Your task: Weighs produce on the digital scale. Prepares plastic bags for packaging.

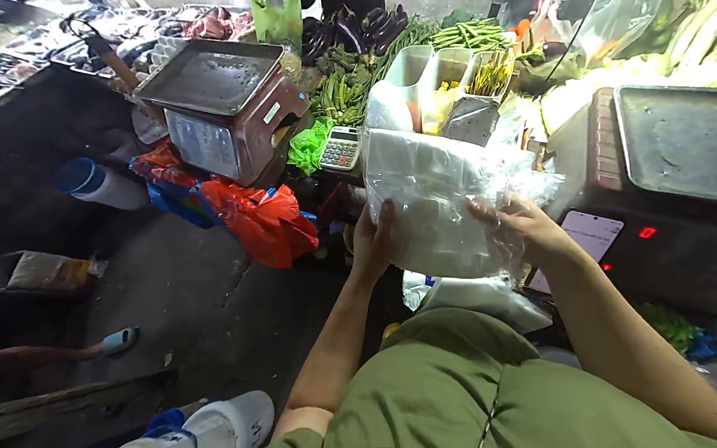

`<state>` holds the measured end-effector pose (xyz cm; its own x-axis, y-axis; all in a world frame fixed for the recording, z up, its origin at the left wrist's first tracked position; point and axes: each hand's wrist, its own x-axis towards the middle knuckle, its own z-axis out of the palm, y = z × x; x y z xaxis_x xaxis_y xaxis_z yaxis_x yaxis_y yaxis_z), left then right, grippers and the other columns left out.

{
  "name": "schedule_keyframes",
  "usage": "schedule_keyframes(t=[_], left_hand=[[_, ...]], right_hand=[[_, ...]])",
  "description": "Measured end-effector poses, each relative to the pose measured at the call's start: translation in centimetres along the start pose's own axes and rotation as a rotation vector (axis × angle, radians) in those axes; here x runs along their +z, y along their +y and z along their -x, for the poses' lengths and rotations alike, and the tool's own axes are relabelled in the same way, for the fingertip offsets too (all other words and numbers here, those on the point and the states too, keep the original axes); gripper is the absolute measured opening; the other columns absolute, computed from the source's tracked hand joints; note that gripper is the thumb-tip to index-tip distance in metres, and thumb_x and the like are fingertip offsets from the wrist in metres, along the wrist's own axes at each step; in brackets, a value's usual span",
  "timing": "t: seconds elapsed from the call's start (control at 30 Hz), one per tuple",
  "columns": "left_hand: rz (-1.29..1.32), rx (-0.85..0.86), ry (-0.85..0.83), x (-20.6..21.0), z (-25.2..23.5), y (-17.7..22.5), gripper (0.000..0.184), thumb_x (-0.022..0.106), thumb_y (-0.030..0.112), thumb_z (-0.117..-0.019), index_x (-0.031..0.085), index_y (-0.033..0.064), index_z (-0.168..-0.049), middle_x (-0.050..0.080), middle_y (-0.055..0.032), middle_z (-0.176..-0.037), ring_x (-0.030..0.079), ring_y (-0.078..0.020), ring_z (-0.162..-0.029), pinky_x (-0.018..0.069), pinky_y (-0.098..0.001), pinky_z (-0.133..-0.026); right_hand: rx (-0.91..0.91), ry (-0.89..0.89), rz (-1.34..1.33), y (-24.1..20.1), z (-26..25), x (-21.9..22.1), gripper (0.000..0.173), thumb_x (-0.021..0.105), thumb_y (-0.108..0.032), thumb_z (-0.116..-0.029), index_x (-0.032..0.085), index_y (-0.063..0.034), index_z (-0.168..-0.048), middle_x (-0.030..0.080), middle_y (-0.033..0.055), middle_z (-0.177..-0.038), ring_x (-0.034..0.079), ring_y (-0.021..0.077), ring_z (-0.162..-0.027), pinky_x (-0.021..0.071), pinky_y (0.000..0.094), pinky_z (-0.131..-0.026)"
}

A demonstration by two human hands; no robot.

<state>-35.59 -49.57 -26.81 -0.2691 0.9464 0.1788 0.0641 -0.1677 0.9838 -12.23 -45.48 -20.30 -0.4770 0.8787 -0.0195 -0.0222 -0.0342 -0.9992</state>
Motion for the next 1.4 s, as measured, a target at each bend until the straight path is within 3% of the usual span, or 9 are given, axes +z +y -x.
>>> schedule_keyframes(t=[0.13, 0.37, 0.6, 0.77, 0.93, 1.03, 1.17, 1.3, 1.4], left_hand=[[-0.066, 0.058, -0.137, 1.0, 0.6, 0.9, 0.055, 0.048, 0.025, -0.1062, 0.029, 0.0000, -0.151, 0.066, -0.0067, -0.109, 0.068, -0.0058, -0.092, 0.0594, -0.0293, -0.084], [-0.154, 0.056, 0.103, -0.2, -0.9, 0.5, 0.043, 0.037, 0.038, -0.1112, 0.064, 0.0054, -0.118, 0.064, 0.0007, -0.085, 0.062, -0.0039, -0.074, 0.0558, -0.0281, -0.070], [-0.095, -0.069, 0.450, -7.4, -4.4, -2.6, 0.029, 0.033, 0.029, -0.1130, 0.054, 0.0085, -0.113, 0.055, 0.0017, -0.076, 0.054, -0.0074, -0.058, 0.0510, -0.0254, -0.056], [-0.926, 0.120, 0.421, -11.9, -3.2, -1.1, 0.051, 0.052, 0.004, -0.0967, 0.053, 0.0093, -0.147, 0.052, -0.0341, -0.136, 0.058, -0.0512, -0.117, 0.0492, -0.0657, -0.093], [-0.312, 0.181, -0.243, -4.0, -0.3, 2.9, 0.053, 0.061, 0.046, -0.0986, 0.062, 0.0099, -0.138, 0.046, -0.0062, -0.152, 0.060, -0.0131, -0.115, 0.0570, -0.0333, -0.085], [0.195, -0.194, -0.274, -0.4, 2.2, 4.4, 0.077, 0.039, 0.075, -0.0954, 0.054, 0.0080, -0.131, 0.069, 0.0093, -0.108, 0.064, 0.0040, -0.098, 0.0556, -0.0200, -0.085], [0.477, -0.391, 0.092, 2.8, 1.9, 8.9, 0.046, 0.009, 0.023, -0.1129, 0.046, -0.0011, -0.127, 0.054, -0.0040, -0.099, 0.054, -0.0012, -0.090, 0.0474, -0.0171, -0.080], [0.130, -0.346, 0.086, 2.8, 1.7, 2.4, 0.028, 0.031, -0.004, -0.1077, 0.051, -0.0199, -0.117, 0.058, -0.0197, -0.098, 0.053, -0.0097, -0.088, 0.0462, -0.0205, -0.082], [-0.486, -0.584, -0.150, -1.5, 6.1, 9.1, 0.032, 0.033, -0.015, -0.1015, 0.051, -0.0213, -0.127, 0.060, -0.0279, -0.125, 0.055, -0.0213, -0.107, 0.0445, -0.0249, -0.092]], right_hand=[[0.046, 0.115, 0.132, 0.1, 0.1, 1.2, 0.030, 0.071, 0.000, -0.0905, 0.059, -0.0069, -0.117, 0.071, -0.0075, -0.090, 0.067, -0.0036, -0.081, 0.0580, 0.0164, -0.076], [-0.255, 0.143, 0.210, 0.7, 0.8, -0.9, 0.029, 0.057, -0.002, -0.0922, 0.061, -0.0098, -0.120, 0.070, -0.0081, -0.097, 0.067, -0.0020, -0.088, 0.0587, 0.0196, -0.081], [-0.280, 0.358, 0.172, -3.5, 3.9, -3.9, 0.018, 0.063, -0.003, -0.0950, 0.069, -0.0166, -0.105, 0.074, -0.0104, -0.088, 0.069, -0.0020, -0.077, 0.0604, 0.0180, -0.070], [-0.348, 0.385, 0.110, -5.1, 5.2, -5.7, 0.019, 0.064, -0.002, -0.0927, 0.071, -0.0180, -0.100, 0.075, -0.0101, -0.087, 0.069, -0.0023, -0.075, 0.0599, 0.0166, -0.069], [-0.393, 0.214, 0.044, -5.3, 3.8, -4.0, 0.022, 0.061, 0.000, -0.0949, 0.072, -0.0181, -0.101, 0.075, -0.0101, -0.087, 0.069, -0.0029, -0.073, 0.0602, 0.0155, -0.067], [-0.336, 0.020, -0.008, -4.7, 2.1, -2.3, 0.024, 0.059, 0.000, -0.0959, 0.070, -0.0173, -0.107, 0.075, -0.0093, -0.092, 0.070, -0.0015, -0.079, 0.0604, 0.0174, -0.072], [-0.268, -0.070, 0.221, -5.0, 0.0, -0.3, 0.032, 0.059, -0.002, -0.0969, 0.057, -0.0116, -0.128, 0.072, -0.0045, -0.098, 0.069, 0.0021, -0.082, 0.0602, 0.0200, -0.071], [-0.268, -0.081, 0.637, -7.7, 0.0, 2.2, 0.066, 0.062, -0.008, -0.0976, 0.031, -0.0112, -0.155, 0.066, 0.0052, -0.122, 0.069, 0.0054, -0.100, 0.0597, 0.0263, -0.086], [-0.214, -0.128, 0.738, -9.2, 0.1, 3.2, 0.075, 0.063, -0.011, -0.0977, 0.023, -0.0183, -0.161, 0.064, 0.0064, -0.131, 0.068, 0.0084, -0.107, 0.0588, 0.0317, -0.091]])
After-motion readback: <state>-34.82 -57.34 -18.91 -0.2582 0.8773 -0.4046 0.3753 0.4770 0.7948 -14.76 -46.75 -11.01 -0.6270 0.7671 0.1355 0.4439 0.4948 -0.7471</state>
